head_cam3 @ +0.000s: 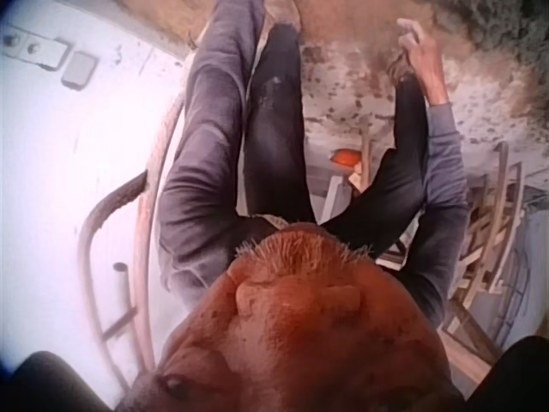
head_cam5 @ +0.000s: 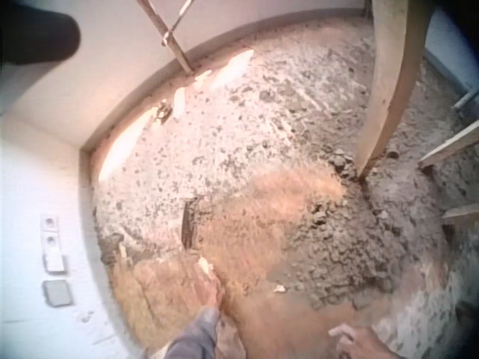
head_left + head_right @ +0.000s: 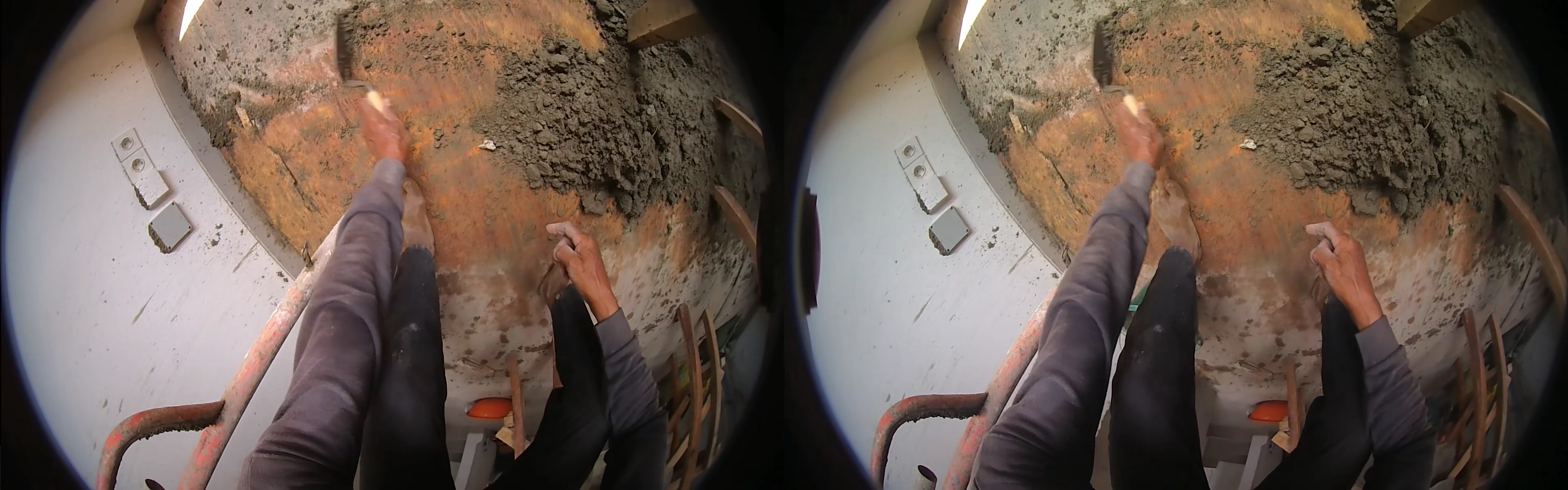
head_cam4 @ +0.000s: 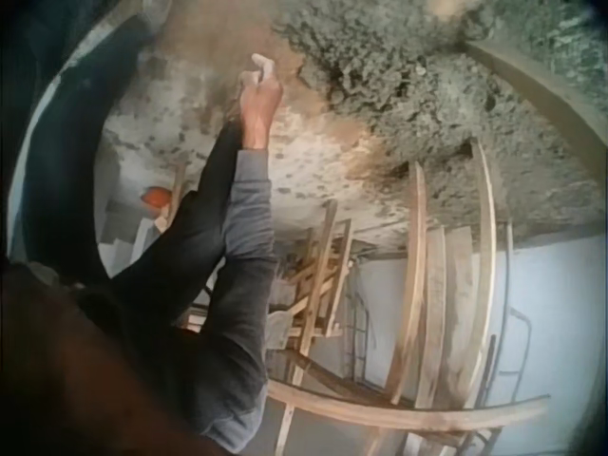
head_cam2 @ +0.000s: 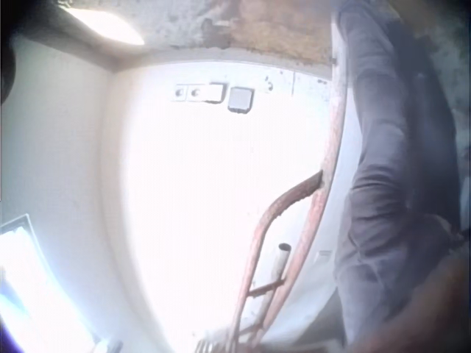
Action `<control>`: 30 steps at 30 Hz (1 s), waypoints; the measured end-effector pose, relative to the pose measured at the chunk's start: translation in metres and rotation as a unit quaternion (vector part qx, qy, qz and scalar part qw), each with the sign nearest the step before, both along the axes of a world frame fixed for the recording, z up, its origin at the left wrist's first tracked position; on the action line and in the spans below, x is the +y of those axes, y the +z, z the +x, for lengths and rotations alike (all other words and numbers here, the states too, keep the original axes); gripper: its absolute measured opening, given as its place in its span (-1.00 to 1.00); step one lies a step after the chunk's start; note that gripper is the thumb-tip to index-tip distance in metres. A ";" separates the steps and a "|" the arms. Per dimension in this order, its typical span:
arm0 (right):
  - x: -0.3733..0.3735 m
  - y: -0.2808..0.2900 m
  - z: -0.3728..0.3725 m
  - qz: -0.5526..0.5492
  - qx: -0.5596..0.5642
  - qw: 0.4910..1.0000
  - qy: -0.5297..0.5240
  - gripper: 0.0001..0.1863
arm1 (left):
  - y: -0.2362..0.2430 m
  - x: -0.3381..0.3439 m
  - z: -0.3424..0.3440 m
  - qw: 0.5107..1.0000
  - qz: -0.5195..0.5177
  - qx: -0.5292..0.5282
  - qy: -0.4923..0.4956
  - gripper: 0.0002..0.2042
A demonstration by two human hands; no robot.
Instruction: The person applies wet cement to a floor surface using a trowel, spreading and smoothing the mixture across the area while working from a crouched position.
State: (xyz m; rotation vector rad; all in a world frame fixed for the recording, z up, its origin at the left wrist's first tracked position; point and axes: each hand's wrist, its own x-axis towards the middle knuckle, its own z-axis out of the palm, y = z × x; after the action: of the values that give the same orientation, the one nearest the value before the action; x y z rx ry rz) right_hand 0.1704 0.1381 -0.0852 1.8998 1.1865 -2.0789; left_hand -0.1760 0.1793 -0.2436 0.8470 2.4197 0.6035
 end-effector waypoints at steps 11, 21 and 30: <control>-0.010 -0.009 -0.004 -0.015 0.005 1.000 0.020 -0.56 | 0.058 -0.068 0.091 0.953 0.085 -0.062 -0.284 -0.67; -0.003 -0.017 -0.025 -0.031 0.001 0.999 0.021 -0.56 | 0.077 0.009 -0.142 0.922 0.173 -0.105 0.330 -0.74; 0.005 -0.023 -0.057 -0.050 0.003 0.999 0.009 -0.57 | 0.058 -0.090 -0.305 0.847 0.099 -0.121 0.508 -0.77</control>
State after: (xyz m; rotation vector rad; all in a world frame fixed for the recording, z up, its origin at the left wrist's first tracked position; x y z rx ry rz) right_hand 0.1129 0.1434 -0.1083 1.8344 1.0751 -2.0950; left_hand -0.4807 0.0892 -0.1857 -0.5390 2.4309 1.2482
